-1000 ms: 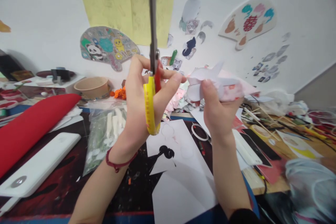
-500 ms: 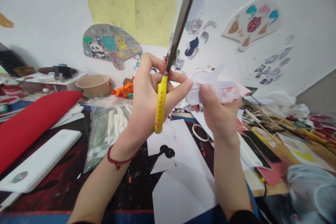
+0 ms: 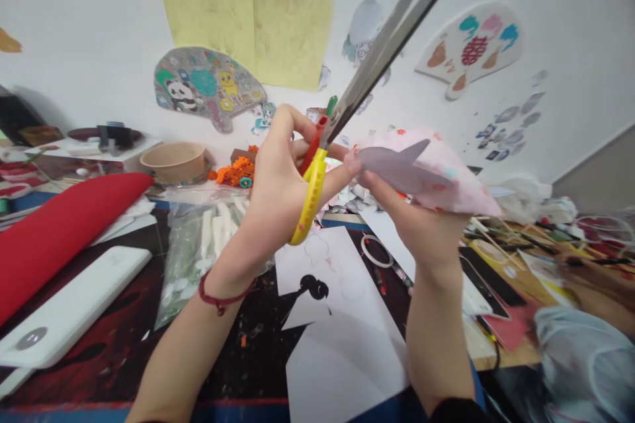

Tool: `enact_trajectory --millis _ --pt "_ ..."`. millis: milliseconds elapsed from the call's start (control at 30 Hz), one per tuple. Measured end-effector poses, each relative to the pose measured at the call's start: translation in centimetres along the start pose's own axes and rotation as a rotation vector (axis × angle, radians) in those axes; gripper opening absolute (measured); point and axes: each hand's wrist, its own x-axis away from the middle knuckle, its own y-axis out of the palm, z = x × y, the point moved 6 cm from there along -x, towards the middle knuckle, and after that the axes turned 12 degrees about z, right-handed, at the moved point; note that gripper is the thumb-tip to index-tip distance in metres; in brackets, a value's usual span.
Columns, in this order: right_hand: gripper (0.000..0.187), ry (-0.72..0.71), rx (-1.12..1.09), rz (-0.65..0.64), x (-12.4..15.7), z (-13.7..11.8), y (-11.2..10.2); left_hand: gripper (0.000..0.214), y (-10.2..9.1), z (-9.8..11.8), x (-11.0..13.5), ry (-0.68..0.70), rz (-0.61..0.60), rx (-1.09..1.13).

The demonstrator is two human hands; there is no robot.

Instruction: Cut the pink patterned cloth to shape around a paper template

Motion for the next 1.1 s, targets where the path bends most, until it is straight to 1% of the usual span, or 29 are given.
enact_trajectory --millis 67,133,200,267,333,433,533,633,733,833,900,1033,1100 --pt "0.021 0.059 -0.063 -0.034 -0.1 0.0 0.1 0.052 -0.1 -0.3 -0.1 0.003 0.001 0.004" --pt "0.017 0.112 -0.104 -0.063 -0.2 0.2 0.2 0.052 0.0 -0.7 -0.1 -0.008 -0.022 0.027" --pt "0.016 0.14 -0.125 -0.074 -0.3 0.3 0.2 0.052 0.2 -1.0 -0.1 -0.022 -0.048 0.047" --pt "0.019 0.155 -0.135 -0.086 -0.3 0.5 0.1 0.052 0.3 -1.1 -0.1 -0.021 -0.063 0.054" --pt "0.02 0.163 -0.127 -0.102 -0.3 0.5 0.1 0.052 0.3 -1.0 0.1 0.001 -0.065 0.052" --pt "0.014 0.172 -0.115 -0.109 -0.1 0.7 0.2 0.052 0.3 -0.7 0.2 0.047 -0.042 0.043" --pt "0.014 0.171 -0.146 -0.061 -0.1 0.8 0.4 0.053 0.3 -0.7 0.2 0.072 0.003 0.054" --pt "0.024 0.133 -0.177 0.016 -0.3 0.9 0.4 0.054 0.5 -1.5 0.0 0.019 -0.009 0.096" --pt "0.029 0.103 -0.196 0.007 -0.5 0.9 0.5 0.055 0.8 -2.6 -0.3 -0.031 -0.025 0.13" --pt "0.026 0.135 -0.19 -0.034 -0.7 1.1 0.4 0.055 0.6 -3.1 -0.7 -0.029 -0.01 0.146" --pt "0.023 0.141 -0.187 -0.039 -0.7 1.1 0.1 0.054 0.5 -3.1 -0.7 -0.022 -0.003 0.147" --pt "0.016 0.14 -0.116 -0.035 -0.8 1.1 -0.3 0.051 0.5 -2.8 -0.4 -0.035 -0.009 0.12" --pt "0.014 0.148 -0.117 -0.04 -0.9 1.2 -0.2 0.052 0.6 -2.5 -0.2 -0.035 -0.003 0.092"
